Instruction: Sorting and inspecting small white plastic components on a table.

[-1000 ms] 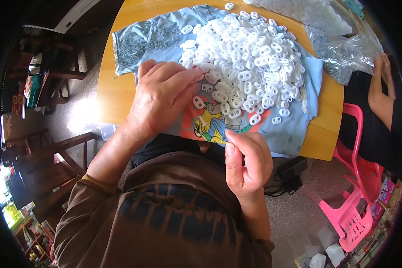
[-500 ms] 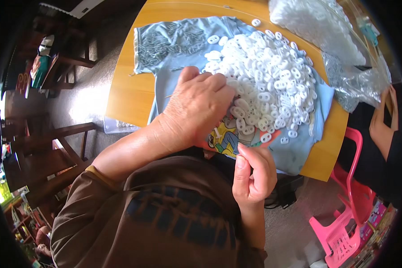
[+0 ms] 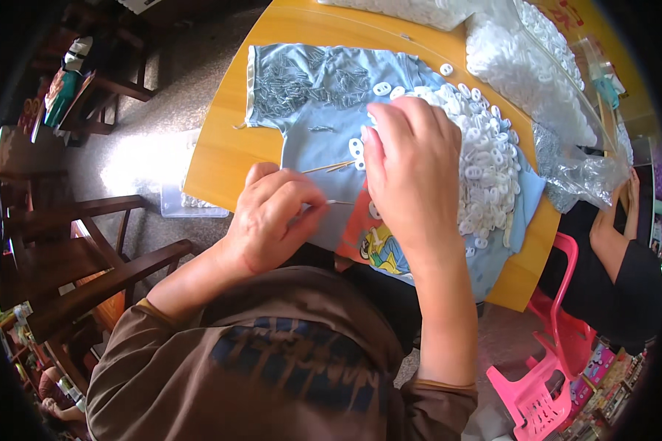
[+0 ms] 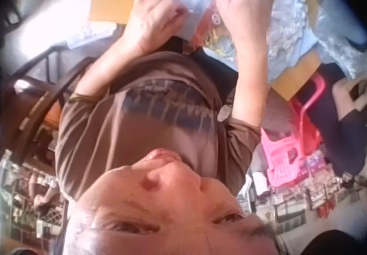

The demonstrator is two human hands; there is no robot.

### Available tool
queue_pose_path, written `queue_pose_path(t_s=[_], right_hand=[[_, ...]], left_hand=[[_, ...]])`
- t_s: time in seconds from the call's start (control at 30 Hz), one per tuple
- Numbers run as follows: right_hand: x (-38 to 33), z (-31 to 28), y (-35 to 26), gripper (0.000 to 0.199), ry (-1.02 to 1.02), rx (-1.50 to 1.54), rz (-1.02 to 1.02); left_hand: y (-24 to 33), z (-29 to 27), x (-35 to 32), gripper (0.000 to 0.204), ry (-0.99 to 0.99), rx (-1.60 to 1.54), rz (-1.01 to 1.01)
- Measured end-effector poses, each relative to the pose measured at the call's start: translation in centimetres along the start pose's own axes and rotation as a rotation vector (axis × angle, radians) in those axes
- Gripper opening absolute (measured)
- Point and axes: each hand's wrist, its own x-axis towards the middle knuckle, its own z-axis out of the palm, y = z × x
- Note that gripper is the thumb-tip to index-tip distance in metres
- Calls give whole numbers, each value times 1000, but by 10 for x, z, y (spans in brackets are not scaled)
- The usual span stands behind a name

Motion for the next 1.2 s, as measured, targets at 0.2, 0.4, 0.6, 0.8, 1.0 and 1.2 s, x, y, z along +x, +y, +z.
queue_pose_path(t_s=[0.2,0.4,0.6,0.8,1.0,1.2], right_hand=[[22,21,-1,10,-152,-112,-40],[29,27,2,12,-242,-173,45],[32,35,7,10,-224,-104,88],[33,31,15,6,-213,-51,97],[2,-2,-29,9,-113,787,606],[-38,-23,-64,10,-18,1254,851]], left_hand=[[-17,1,-13,18,90,-42,-9],[-20,-2,-12,22,104,-50,35],[-20,-3,-14,22,115,-73,36],[-20,-4,-13,22,124,-163,-1],[-2,-23,-10,15,148,-815,-556],[18,-27,-3,16,40,-1410,-747]])
